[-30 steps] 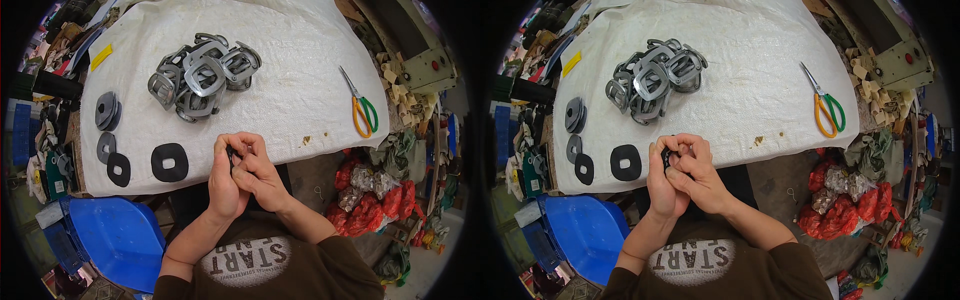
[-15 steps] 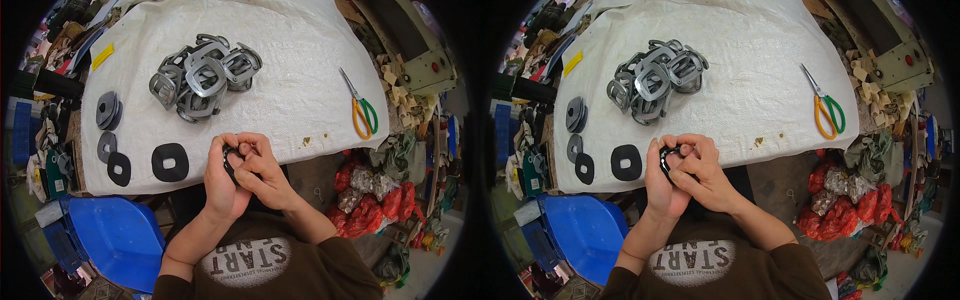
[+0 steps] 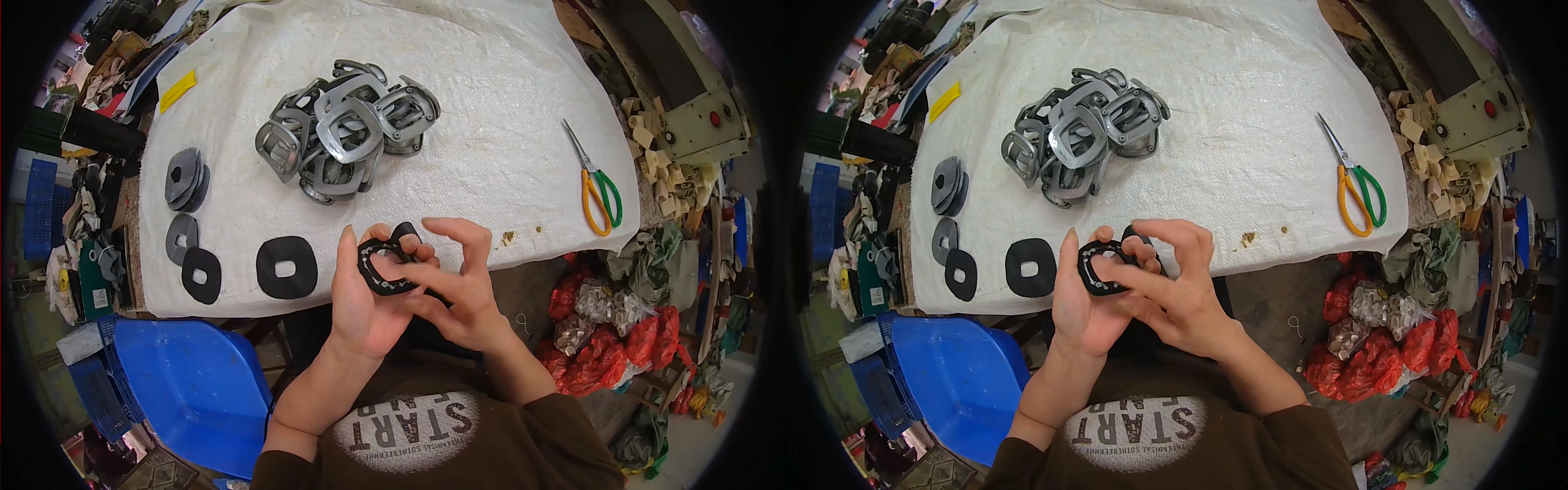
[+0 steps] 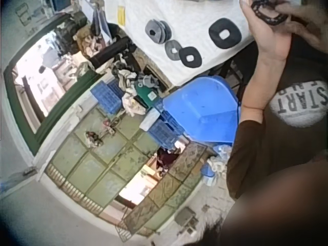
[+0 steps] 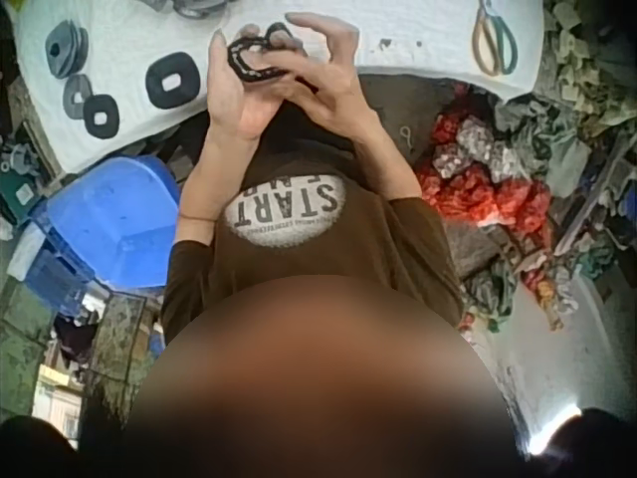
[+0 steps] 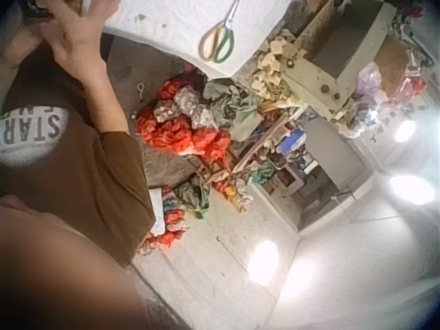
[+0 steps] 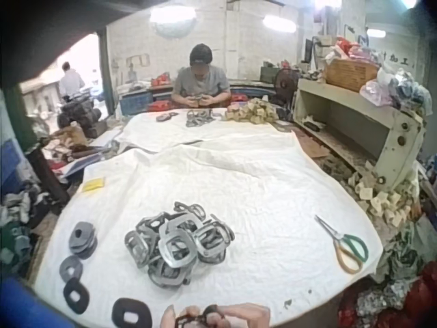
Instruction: The person is assembling a black rubber or leather component with a grey plastic frame, likely for footwear, using their hands and occasionally scissors.
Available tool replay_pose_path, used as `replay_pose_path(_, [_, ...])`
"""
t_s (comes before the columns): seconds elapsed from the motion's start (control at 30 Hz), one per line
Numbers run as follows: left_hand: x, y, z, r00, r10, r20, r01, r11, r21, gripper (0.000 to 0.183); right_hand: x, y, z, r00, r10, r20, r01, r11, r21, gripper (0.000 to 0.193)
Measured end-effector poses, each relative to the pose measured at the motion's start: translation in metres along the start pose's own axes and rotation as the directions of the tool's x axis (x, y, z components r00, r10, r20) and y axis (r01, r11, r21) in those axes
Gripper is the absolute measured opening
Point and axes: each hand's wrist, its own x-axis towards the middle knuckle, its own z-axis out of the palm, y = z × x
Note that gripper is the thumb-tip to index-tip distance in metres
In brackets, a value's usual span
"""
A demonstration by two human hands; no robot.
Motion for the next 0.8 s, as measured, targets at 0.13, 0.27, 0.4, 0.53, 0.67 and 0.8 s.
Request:
replay_pose_path(0.13, [0.0, -0.009, 0.002, 0.999, -0.012, 0.037, 0.011, 1.0, 0.018, 0.039, -0.003, 0.009, 0.007, 0.984, -0.139, -0.108, 0.117, 0.974, -0.192, 0.022])
replay_pose_path(0.27, [-0.003, -0.011, -0.01, 0.979, 0.095, 0.179, -0.151, 0.931, 0.333, 0.037, -0.002, 0.018, -0.003, 0.966, 0.027, -0.257, -0.037, 0.999, -0.033, 0.007])
replay_pose_path(0.4, [-0.004, 0.009, -0.019, 0.811, 0.256, 0.526, -0.579, 0.215, 0.787, 0.038, 0.0, 0.017, -0.009, 0.991, 0.047, -0.128, -0.051, 0.998, -0.034, 0.009])
replay_pose_path(0.53, [-0.009, 0.013, -0.012, 0.8, 0.196, 0.566, -0.588, 0.074, 0.805, 0.028, 0.002, 0.012, -0.012, 1.0, -0.004, -0.018, 0.004, 1.0, -0.026, 0.009])
replay_pose_path(0.67, [-0.009, 0.009, -0.012, 0.827, 0.222, 0.516, -0.551, 0.141, 0.822, 0.02, 0.0, 0.01, -0.008, 0.998, 0.026, 0.05, -0.03, 0.996, 0.086, 0.007])
replay_pose_path(0.8, [-0.01, 0.006, -0.013, 0.86, 0.245, 0.448, -0.508, 0.312, 0.803, 0.02, -0.003, 0.007, -0.006, 0.983, 0.164, 0.08, -0.178, 0.954, 0.239, 0.006])
